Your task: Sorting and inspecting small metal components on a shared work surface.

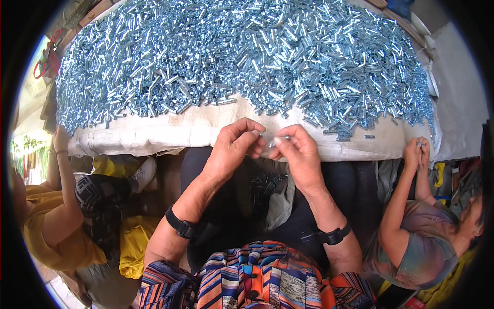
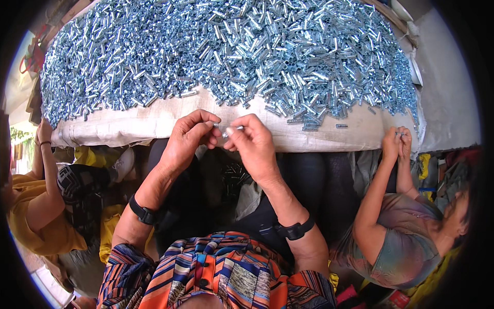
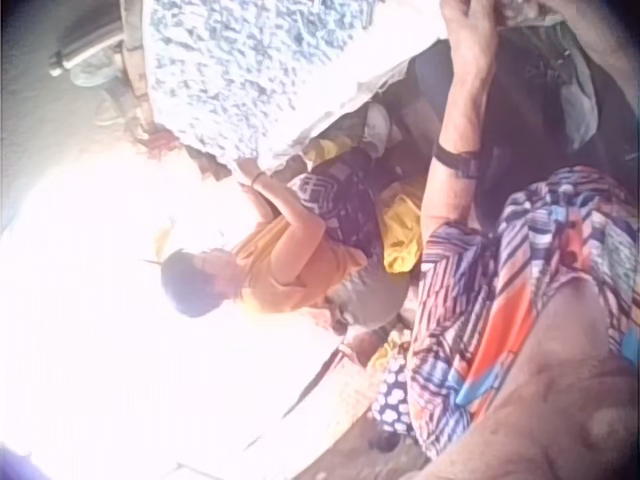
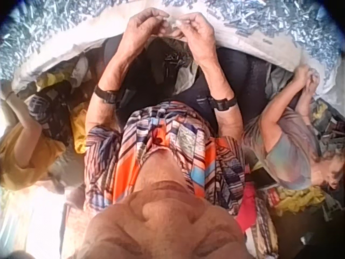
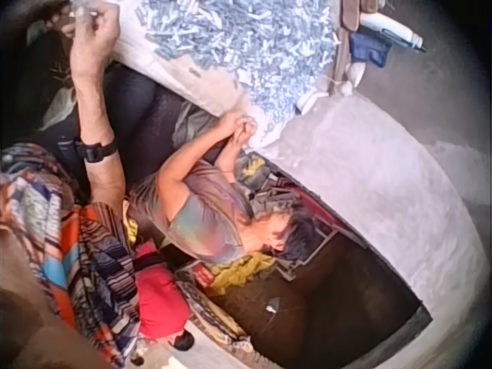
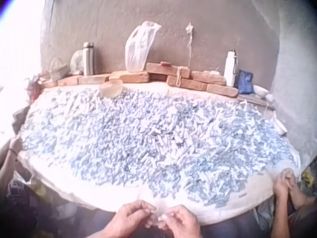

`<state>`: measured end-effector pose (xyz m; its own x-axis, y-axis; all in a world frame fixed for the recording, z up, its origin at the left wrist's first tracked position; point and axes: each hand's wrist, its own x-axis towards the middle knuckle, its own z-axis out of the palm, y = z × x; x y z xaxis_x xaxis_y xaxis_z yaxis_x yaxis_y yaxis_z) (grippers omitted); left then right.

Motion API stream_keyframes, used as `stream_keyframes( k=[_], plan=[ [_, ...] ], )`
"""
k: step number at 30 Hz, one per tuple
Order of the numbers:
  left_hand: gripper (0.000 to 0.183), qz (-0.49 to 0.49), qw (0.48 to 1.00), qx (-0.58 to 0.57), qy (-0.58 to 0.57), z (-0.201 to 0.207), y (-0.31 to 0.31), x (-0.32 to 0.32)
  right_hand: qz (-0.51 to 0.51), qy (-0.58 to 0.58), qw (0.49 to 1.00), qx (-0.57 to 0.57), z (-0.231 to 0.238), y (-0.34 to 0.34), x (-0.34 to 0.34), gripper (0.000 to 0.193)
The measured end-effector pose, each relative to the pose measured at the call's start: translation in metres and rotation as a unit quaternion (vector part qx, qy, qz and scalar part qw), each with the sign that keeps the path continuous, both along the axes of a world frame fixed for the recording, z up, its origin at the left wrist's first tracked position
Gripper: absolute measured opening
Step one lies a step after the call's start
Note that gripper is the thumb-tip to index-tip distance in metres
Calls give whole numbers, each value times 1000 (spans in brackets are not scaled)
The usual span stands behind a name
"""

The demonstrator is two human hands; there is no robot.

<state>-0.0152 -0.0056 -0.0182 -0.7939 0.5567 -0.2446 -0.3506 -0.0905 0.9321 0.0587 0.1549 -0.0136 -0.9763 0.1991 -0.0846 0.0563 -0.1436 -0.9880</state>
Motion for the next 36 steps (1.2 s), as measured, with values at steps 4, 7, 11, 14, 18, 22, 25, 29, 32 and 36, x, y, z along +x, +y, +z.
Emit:
stream_keyframes(
  k=[4, 7, 11, 14, 18, 22, 25, 29, 32, 36],
  plan=[
    [13, -4, 999, 47, -9, 0, 4, 3, -38, 45, 997, -57, -9, 6, -2, 12],
    [13, -15, 997, 79, -9, -1, 3, 5, -42, 50, 995, -78, -11, 0, -3, 12],
    [14, -25, 994, 103, -6, -3, 3, 5, -34, 32, 986, -161, -13, -2, -2, 10],
    [13, -20, 992, 121, -14, -8, 5, 5, -25, 28, 980, -197, -13, -2, -2, 10],
    [12, -12, 991, 133, -17, -8, 8, 7, -25, 60, 985, -161, -19, -2, -4, 8],
    [10, 9, 994, 19, 106, -19, 10, 4, -42, 91, 994, -50, -27, -1, -9, 8],
    [6, 31, 924, -194, 327, -14, 16, 3, -60, 33, 973, 222, -33, 2, -16, 13],
    [12, 44, 784, -355, 508, -17, 12, 1, -29, 136, 868, 476, -21, -14, -27, 18],
    [11, 59, 790, -366, 488, -17, 8, -6, -3, 146, 841, 522, -25, -16, -33, 19],
    [10, 84, 798, -359, 477, -16, 6, -17, 5, 136, 853, 504, -20, -12, -35, 17]
  ],
)
